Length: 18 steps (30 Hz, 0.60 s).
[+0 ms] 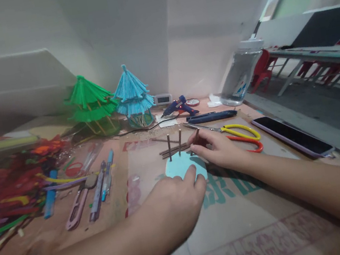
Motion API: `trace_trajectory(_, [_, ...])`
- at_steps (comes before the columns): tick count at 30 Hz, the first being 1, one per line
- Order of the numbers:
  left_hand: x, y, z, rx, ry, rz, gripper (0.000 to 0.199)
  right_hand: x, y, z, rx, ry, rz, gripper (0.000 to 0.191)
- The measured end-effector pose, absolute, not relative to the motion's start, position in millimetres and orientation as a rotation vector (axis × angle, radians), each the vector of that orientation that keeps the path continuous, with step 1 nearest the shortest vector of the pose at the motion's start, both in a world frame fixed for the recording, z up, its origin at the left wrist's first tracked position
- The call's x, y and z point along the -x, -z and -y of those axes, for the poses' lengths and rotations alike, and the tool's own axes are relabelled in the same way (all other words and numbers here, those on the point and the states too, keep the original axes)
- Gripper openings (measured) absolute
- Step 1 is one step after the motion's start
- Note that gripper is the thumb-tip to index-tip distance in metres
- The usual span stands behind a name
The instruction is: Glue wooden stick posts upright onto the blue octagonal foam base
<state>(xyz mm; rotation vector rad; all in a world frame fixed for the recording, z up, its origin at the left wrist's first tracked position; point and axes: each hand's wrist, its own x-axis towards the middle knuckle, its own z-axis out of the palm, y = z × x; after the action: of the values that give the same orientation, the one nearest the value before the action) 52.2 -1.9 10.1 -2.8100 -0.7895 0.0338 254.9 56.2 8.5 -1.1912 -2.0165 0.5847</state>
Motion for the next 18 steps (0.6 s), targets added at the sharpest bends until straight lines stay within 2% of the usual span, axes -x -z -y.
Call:
trace_trajectory(7, [-52.3, -4.2, 1.0, 2.785, 0.000, 0.779, 0.026, -258.9, -5.1, -59.6, 1.173, -0.328, 2.126, 0.008])
trace_trajectory(18, [-52.5, -6.0, -0.2, 2.830, 0.040, 0.786, 0.022, -259.1, -5.8, -61.5, 1.179, -0.323, 2.189, 0.010])
